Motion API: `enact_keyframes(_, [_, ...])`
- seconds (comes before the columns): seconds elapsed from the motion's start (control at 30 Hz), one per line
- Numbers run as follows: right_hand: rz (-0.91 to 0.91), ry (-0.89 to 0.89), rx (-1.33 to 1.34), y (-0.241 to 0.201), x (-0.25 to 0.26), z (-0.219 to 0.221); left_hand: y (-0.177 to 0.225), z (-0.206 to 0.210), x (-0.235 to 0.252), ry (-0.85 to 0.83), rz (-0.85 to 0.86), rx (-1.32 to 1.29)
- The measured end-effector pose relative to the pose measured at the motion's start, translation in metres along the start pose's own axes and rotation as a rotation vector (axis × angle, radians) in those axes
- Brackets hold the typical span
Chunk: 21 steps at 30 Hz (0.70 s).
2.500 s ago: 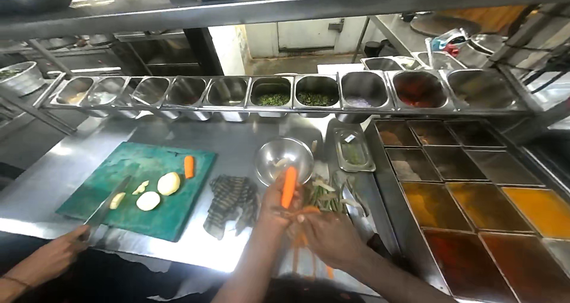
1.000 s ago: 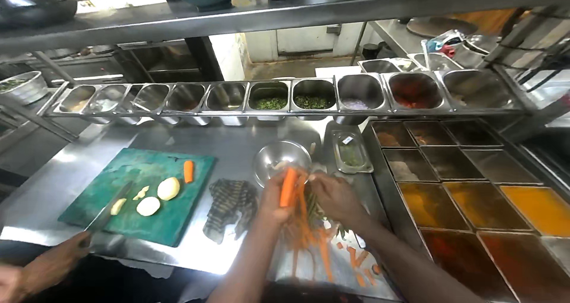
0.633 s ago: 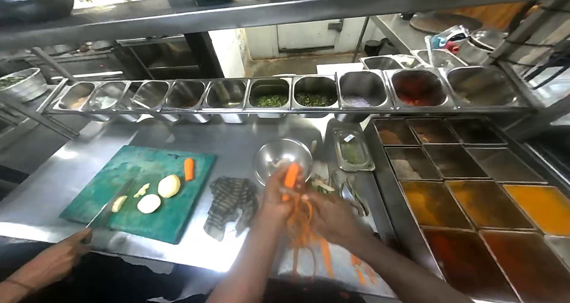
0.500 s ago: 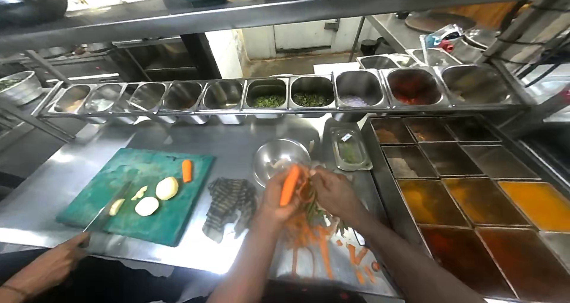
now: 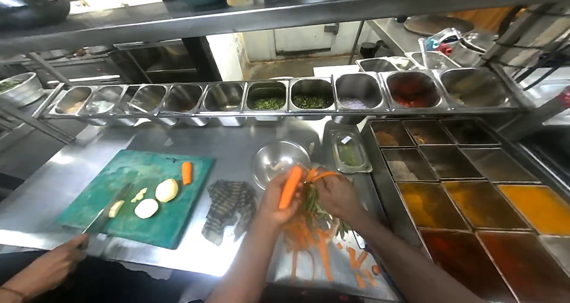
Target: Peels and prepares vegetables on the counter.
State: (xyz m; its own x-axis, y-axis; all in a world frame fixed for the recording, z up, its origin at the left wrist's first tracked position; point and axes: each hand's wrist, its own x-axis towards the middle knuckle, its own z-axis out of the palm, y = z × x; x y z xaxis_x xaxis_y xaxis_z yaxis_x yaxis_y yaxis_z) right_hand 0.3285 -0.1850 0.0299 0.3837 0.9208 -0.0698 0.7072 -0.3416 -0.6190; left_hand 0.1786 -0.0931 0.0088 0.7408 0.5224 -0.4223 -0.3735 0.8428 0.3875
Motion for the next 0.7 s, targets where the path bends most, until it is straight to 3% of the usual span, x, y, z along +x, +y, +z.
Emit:
enact_keyframes(0.17, [-0.174, -0.107, -0.049, -0.008, -0.046, 0.035, -0.002, 0.01, 0.003, 0.266, 0.072, 0.016])
enact_keyframes(0.27, [-0.288, -0.024, -0.038, -0.011, -0.054, 0.036, 0.0, 0.009, 0.008, 0.27, 0.083, -0.025])
enact_keyframes(0.43, [-0.196, 0.072, 0.289, 0.012, -0.026, 0.009, 0.014, 0.002, -0.004, 0.132, 0.029, -0.001])
enact_keyframes(0.5, [-0.126, 0.072, 0.535, 0.018, -0.038, 0.009, 0.03, -0.005, -0.014, 0.122, 0.113, 0.11])
enact_keyframes(0.57, [0.227, -0.177, 0.978, 0.015, -0.056, 0.024, 0.056, -0.017, -0.031, 0.271, 0.34, 0.368])
enact_keyframes(0.63, [0.603, -0.632, 1.281, 0.032, -0.064, 0.04, 0.084, -0.041, -0.043, 0.487, 0.581, 0.706])
enact_keyframes(0.7, [0.605, -0.746, 1.413, 0.038, -0.064, 0.043, 0.116, -0.073, -0.046, 0.647, 0.717, 1.006])
